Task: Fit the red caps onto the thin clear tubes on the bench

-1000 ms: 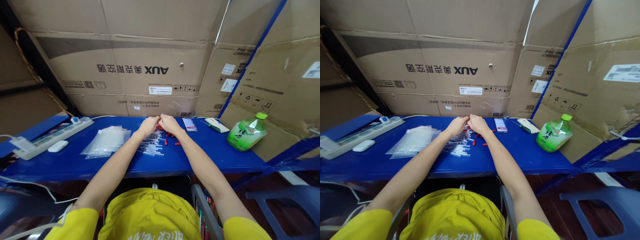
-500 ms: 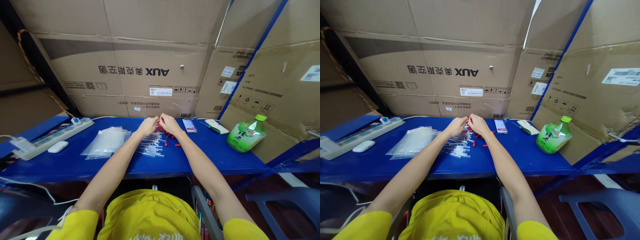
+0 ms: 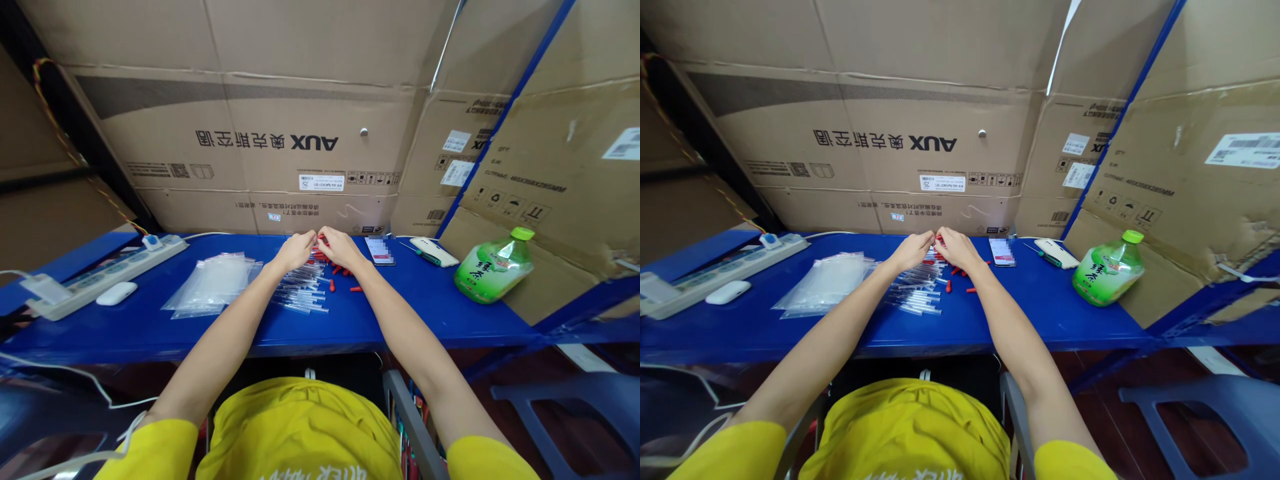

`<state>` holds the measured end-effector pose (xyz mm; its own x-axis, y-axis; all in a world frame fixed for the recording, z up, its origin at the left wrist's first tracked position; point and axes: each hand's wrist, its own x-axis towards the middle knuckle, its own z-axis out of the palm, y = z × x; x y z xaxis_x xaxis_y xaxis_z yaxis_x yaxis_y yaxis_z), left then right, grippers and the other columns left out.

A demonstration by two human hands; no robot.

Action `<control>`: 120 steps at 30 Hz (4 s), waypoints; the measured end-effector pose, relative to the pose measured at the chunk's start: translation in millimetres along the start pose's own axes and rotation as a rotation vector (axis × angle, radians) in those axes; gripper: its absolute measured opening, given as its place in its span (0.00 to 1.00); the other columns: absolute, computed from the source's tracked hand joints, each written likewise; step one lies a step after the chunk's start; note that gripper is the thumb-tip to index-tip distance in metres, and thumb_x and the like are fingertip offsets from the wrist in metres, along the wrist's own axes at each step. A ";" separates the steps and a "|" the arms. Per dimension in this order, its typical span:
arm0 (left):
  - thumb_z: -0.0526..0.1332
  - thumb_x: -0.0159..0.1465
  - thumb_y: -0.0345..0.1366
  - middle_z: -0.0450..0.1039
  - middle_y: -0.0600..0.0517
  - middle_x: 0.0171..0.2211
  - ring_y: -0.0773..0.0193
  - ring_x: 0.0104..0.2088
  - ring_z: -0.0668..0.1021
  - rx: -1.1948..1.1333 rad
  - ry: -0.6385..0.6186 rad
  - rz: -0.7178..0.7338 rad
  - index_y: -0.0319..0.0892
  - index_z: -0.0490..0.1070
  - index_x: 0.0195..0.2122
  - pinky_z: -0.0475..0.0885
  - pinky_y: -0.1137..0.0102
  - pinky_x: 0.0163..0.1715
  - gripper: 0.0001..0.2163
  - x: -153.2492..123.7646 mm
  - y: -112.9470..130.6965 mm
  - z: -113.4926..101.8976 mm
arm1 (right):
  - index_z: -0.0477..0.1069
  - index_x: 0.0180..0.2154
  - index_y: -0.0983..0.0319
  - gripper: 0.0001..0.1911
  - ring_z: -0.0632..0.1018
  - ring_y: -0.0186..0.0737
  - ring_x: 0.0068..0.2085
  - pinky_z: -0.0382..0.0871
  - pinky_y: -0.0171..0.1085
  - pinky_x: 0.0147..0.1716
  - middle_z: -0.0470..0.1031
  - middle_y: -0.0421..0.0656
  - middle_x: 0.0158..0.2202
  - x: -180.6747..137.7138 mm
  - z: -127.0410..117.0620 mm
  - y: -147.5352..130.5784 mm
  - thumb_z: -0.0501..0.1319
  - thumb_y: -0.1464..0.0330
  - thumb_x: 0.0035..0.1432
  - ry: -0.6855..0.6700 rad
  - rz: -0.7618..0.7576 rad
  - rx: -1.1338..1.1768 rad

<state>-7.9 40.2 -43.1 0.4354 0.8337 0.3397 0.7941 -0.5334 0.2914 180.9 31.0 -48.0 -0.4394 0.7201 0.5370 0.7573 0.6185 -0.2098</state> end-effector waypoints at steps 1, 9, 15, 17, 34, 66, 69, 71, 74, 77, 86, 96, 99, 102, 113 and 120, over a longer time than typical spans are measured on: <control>0.46 0.77 0.41 0.80 0.44 0.36 0.52 0.38 0.81 0.006 0.004 0.006 0.45 0.71 0.44 0.63 0.65 0.35 0.15 -0.1 0.5 0.4 | 0.69 0.44 0.60 0.08 0.77 0.44 0.43 0.64 0.37 0.42 0.79 0.47 0.44 0.5 0.9 -1.7 0.52 0.66 0.72 -0.006 0.019 -0.029; 0.47 0.78 0.40 0.79 0.44 0.34 0.54 0.36 0.80 -0.027 0.036 0.067 0.43 0.72 0.40 0.63 0.66 0.37 0.16 2.7 3.5 1.9 | 0.67 0.45 0.62 0.08 0.77 0.47 0.43 0.62 0.39 0.39 0.79 0.51 0.45 5.0 4.3 -10.8 0.50 0.68 0.73 -0.037 0.092 -0.165; 0.48 0.77 0.38 0.78 0.45 0.33 0.56 0.35 0.79 -0.069 0.072 0.093 0.42 0.70 0.35 0.62 0.67 0.36 0.16 4.9 7.8 0.4 | 0.67 0.44 0.62 0.08 0.78 0.49 0.44 0.63 0.39 0.39 0.79 0.51 0.43 6.8 7.9 -8.1 0.50 0.69 0.72 -0.008 0.080 -0.165; 0.49 0.76 0.37 0.78 0.45 0.33 0.57 0.34 0.78 -0.085 0.086 0.098 0.41 0.70 0.33 0.62 0.67 0.36 0.16 5.5 8.2 0.6 | 0.67 0.44 0.62 0.09 0.78 0.49 0.44 0.63 0.39 0.40 0.79 0.51 0.43 7.3 9.8 -6.2 0.49 0.69 0.72 -0.004 0.073 -0.159; 0.52 0.70 0.45 0.57 0.58 0.19 0.67 0.24 0.60 -0.690 0.034 -0.125 0.43 0.62 0.26 0.56 0.72 0.27 0.17 6.4 4.7 4.6 | 0.71 0.51 0.57 0.13 0.78 0.46 0.49 0.66 0.38 0.45 0.80 0.46 0.48 -0.6 -1.7 0.7 0.51 0.64 0.74 0.027 -0.025 -0.050; 0.53 0.71 0.54 0.47 0.60 0.19 0.70 0.20 0.52 -0.864 -0.125 -0.076 0.45 0.57 0.28 0.51 0.71 0.23 0.20 1.3 11.7 -7.3 | 0.69 0.45 0.60 0.13 0.78 0.48 0.41 0.63 0.38 0.40 0.80 0.49 0.40 4.7 1.6 5.5 0.46 0.70 0.69 0.035 0.001 -0.011; 0.51 0.72 0.51 0.56 0.57 0.20 0.68 0.23 0.60 -0.601 0.009 0.028 0.43 0.59 0.27 0.56 0.70 0.27 0.20 4.1 7.4 -5.3 | 0.70 0.47 0.59 0.14 0.79 0.48 0.44 0.65 0.38 0.43 0.81 0.47 0.43 2.1 -5.0 7.2 0.46 0.68 0.71 0.041 0.010 0.053; 0.50 0.72 0.48 0.65 0.54 0.23 0.65 0.27 0.66 -0.396 0.058 0.074 0.42 0.64 0.28 0.59 0.70 0.31 0.19 4.2 3.6 -4.3 | 0.70 0.47 0.58 0.14 0.79 0.47 0.45 0.65 0.39 0.43 0.81 0.46 0.44 0.7 -7.9 7.3 0.47 0.65 0.73 0.027 0.017 0.069; 0.54 0.72 0.45 0.74 0.50 0.28 0.59 0.32 0.74 -0.143 0.083 0.078 0.44 0.72 0.37 0.61 0.69 0.33 0.13 0.7 -0.3 -3.1 | 0.71 0.48 0.57 0.14 0.80 0.47 0.45 0.66 0.39 0.44 0.82 0.45 0.45 -0.3 -8.6 8.0 0.49 0.60 0.74 0.005 0.042 0.069; 0.56 0.72 0.43 0.79 0.49 0.33 0.55 0.35 0.79 -0.012 0.083 0.055 0.47 0.72 0.46 0.62 0.69 0.33 0.09 -3.4 -0.8 -2.0 | 0.72 0.49 0.57 0.13 0.80 0.47 0.46 0.67 0.38 0.44 0.82 0.45 0.46 -0.5 -7.4 10.2 0.53 0.61 0.72 -0.011 0.065 0.051; 0.50 0.76 0.44 0.81 0.46 0.40 0.53 0.42 0.81 0.026 0.038 0.012 0.46 0.71 0.49 0.66 0.68 0.37 0.13 -3.5 4.3 -2.4 | 0.73 0.48 0.56 0.11 0.80 0.46 0.43 0.65 0.38 0.40 0.83 0.43 0.44 -0.4 -7.3 12.8 0.56 0.61 0.70 -0.009 0.082 0.030; 0.47 0.77 0.45 0.80 0.45 0.37 0.54 0.38 0.81 -0.010 0.045 0.041 0.45 0.73 0.46 0.65 0.67 0.36 0.17 -0.5 1.0 2.6 | 0.74 0.46 0.57 0.11 0.78 0.47 0.46 0.64 0.37 0.40 0.80 0.45 0.45 -2.2 -11.7 -0.6 0.56 0.61 0.71 0.028 0.039 -0.089; 0.47 0.77 0.43 0.80 0.45 0.36 0.54 0.37 0.80 -0.038 0.031 0.053 0.45 0.73 0.43 0.64 0.67 0.36 0.16 0.3 0.4 2.4 | 0.74 0.46 0.57 0.11 0.78 0.47 0.46 0.64 0.37 0.39 0.81 0.46 0.46 -2.2 -13.3 -1.4 0.55 0.61 0.72 0.004 0.021 -0.110; 0.47 0.77 0.41 0.80 0.44 0.35 0.54 0.36 0.80 -0.070 0.022 0.088 0.44 0.73 0.41 0.64 0.66 0.36 0.16 1.6 -1.0 2.5 | 0.75 0.45 0.58 0.12 0.78 0.47 0.46 0.63 0.37 0.39 0.81 0.46 0.46 -1.7 -13.6 -1.5 0.55 0.61 0.72 -0.015 0.010 -0.136; 0.47 0.76 0.39 0.79 0.44 0.34 0.57 0.34 0.79 -0.099 0.010 0.164 0.42 0.73 0.39 0.65 0.67 0.36 0.16 3.7 -3.6 3.5 | 0.75 0.40 0.59 0.12 0.79 0.47 0.42 0.61 0.37 0.37 0.82 0.49 0.43 -1.0 -10.1 -5.5 0.55 0.63 0.71 -0.037 0.056 -0.214; 0.47 0.76 0.39 0.78 0.46 0.33 0.58 0.33 0.78 -0.165 -0.003 0.140 0.43 0.69 0.35 0.64 0.67 0.34 0.16 4.2 -5.5 5.7 | 0.75 0.46 0.59 0.12 0.79 0.45 0.43 0.61 0.37 0.38 0.82 0.47 0.46 -1.2 -14.7 -4.9 0.54 0.63 0.72 -0.089 0.041 -0.176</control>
<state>-8.1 47.4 -48.3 0.5378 0.7501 0.3848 0.6459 -0.6599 0.3838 184.9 22.4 -35.6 -0.4413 0.7737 0.4547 0.8450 0.5288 -0.0798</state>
